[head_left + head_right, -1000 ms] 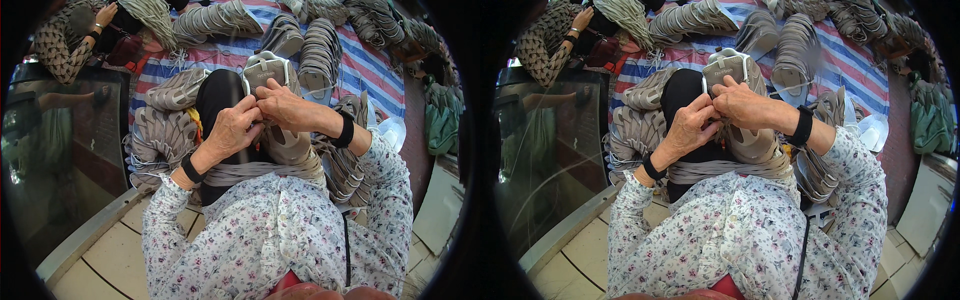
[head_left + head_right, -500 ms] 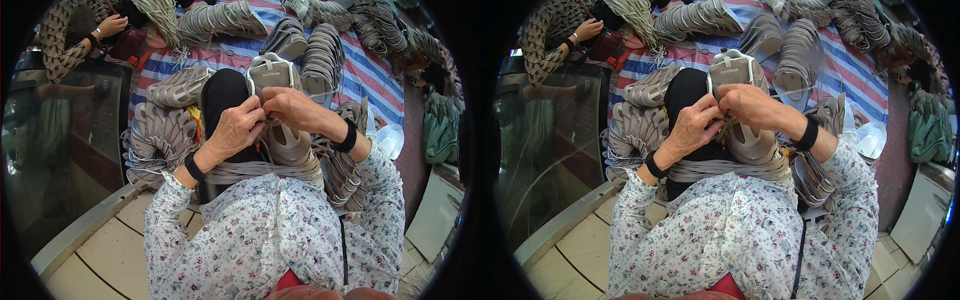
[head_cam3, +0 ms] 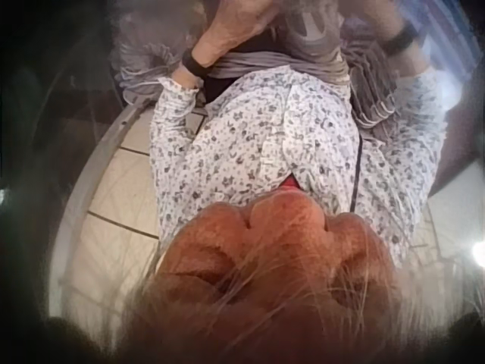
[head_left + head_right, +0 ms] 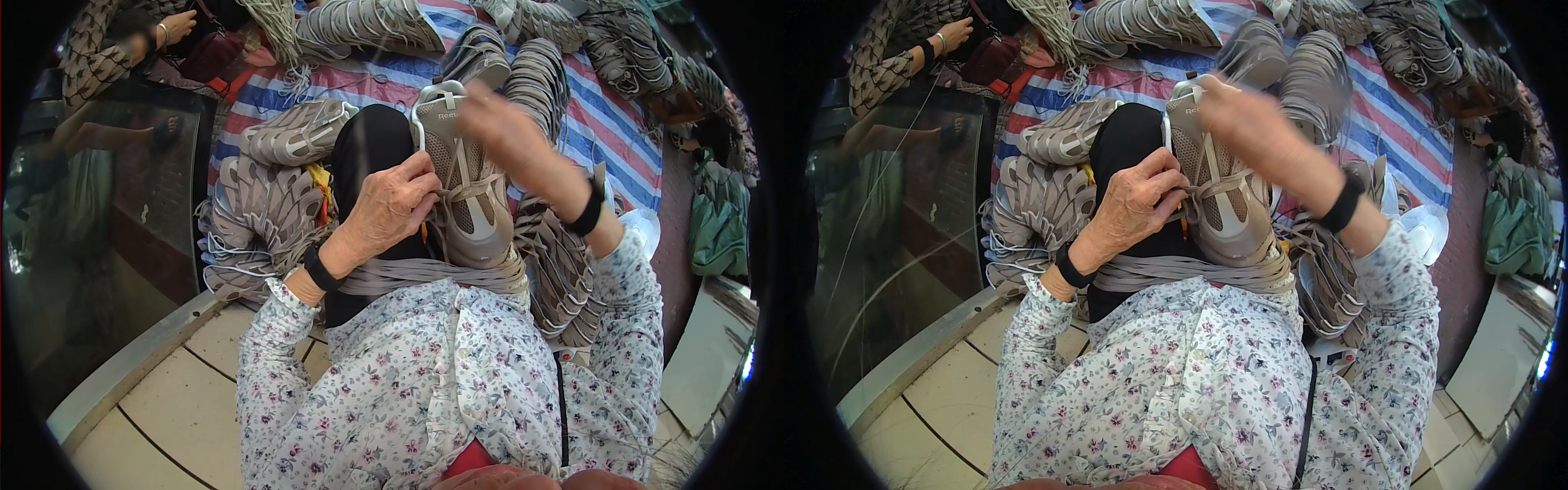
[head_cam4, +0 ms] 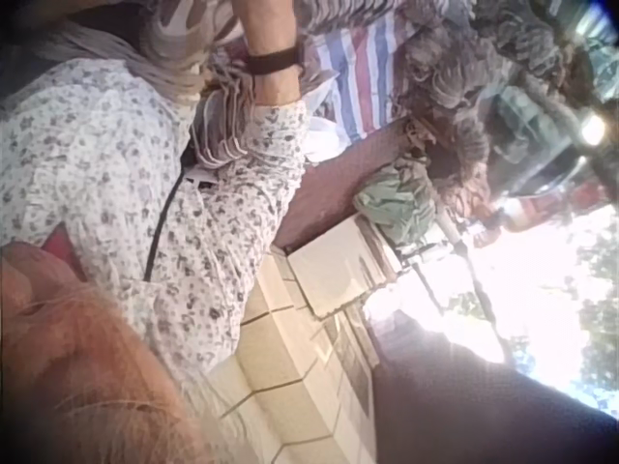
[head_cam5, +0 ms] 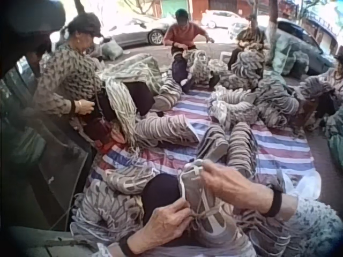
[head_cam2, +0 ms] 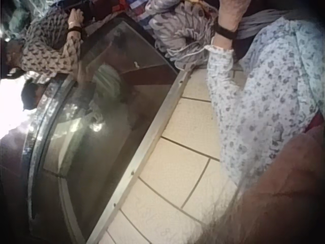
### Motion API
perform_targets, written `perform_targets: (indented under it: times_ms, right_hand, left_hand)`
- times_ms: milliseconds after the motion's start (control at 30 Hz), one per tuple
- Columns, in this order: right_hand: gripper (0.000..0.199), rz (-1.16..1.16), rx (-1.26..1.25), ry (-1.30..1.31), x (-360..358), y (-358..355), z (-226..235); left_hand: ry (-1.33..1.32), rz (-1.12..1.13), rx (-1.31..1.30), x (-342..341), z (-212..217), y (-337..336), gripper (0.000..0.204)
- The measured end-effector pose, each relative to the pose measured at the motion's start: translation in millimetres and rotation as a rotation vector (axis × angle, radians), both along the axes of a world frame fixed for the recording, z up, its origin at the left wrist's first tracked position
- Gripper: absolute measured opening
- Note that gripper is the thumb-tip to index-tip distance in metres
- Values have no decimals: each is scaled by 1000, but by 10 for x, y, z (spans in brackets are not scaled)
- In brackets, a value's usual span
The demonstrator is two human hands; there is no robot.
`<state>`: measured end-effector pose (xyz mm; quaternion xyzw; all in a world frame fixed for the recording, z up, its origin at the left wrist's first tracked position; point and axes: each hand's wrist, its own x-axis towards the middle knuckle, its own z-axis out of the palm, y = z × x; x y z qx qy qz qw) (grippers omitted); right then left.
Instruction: Lacing and threading shoelaces into shoes in a manufacturing environment.
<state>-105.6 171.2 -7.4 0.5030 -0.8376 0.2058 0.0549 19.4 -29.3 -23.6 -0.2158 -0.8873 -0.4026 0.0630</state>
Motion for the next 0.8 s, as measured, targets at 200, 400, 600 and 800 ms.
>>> perform_targets:
  times_ms: [200,400,600,800]
  right_hand:
    - [10,-590,90,394,-1510,1951,204]
    - [14,-543,-216,-285,-786,1614,31]
    - [22,-70,-218,-533,402,297,30]
    - [24,-118,11,-302,409,357,-82]
  left_hand:
    - [49,70,44,90,160,56,21]
    - [-134,225,191,428,300,87,19]
    - [-375,225,76,556,43,261,17]
    - [-383,222,4,508,-61,222,22]
